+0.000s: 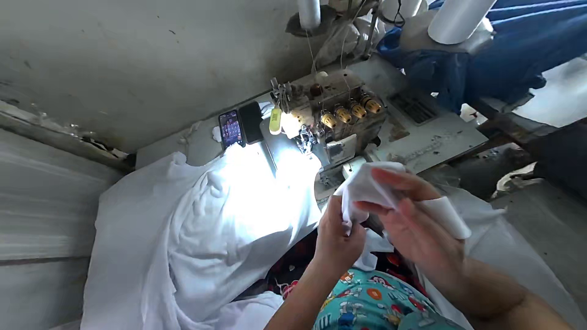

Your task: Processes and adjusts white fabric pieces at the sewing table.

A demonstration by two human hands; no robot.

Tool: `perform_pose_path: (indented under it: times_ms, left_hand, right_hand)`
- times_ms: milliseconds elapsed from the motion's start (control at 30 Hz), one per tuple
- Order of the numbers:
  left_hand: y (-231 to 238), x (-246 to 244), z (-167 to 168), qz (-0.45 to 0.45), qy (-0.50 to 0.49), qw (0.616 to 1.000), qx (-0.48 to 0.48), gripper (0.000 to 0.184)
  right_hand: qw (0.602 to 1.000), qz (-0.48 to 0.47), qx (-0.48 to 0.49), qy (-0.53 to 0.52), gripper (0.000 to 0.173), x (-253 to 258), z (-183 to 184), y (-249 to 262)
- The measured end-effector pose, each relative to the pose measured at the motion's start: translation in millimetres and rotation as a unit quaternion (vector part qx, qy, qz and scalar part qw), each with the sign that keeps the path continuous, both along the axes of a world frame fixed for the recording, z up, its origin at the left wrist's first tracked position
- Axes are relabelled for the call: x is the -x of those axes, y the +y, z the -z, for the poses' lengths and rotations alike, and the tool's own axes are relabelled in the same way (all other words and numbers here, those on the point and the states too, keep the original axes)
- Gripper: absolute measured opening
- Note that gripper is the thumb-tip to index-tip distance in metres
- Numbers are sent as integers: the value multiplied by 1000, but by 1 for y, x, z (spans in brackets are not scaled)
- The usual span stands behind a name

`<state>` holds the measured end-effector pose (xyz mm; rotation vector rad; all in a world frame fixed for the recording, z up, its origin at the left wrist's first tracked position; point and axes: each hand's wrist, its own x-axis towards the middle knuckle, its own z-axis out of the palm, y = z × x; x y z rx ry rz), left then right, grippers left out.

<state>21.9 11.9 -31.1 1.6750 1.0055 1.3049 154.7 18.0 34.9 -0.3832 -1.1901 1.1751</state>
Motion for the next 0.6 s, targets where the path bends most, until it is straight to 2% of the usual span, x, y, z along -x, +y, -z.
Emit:
perform_pose_path:
  times_ms: [133,233,300,367,400,467,500,600]
  left_hand:
    - [-1,17,49,-2,46,999,15,21]
    - [-21,43,63,22,24,993,111,10]
    - [-31,59,54,64,-37,987,140,7]
    - [-34,74,33,106,-83,981,138,9]
    - [-33,81,22,122,-91,978,143,10]
    - [-26,91,4,135,-73,977,145,13]
    - [-22,92,-5,119,-38,983,135,13]
    - [-13,81,-32,-8,161,985,65,13]
  right_hand:
    - [991,120,-62,4,36,-35,-10,-12]
    - [927,321,-157,-113,36,-67,-4,-15]
    - [901,363,-170,-167,31,-73,-5,-4]
    - [914,296,-150,-235,33,-66,0,17]
    - [926,246,-127,-256,36,-58,9,29]
    - [955,143,-59,-253,29,-37,41,42]
    - [964,90,-39,-245,30,-26,56,43]
    - [970,-78,-19,-231,62,5,73,30]
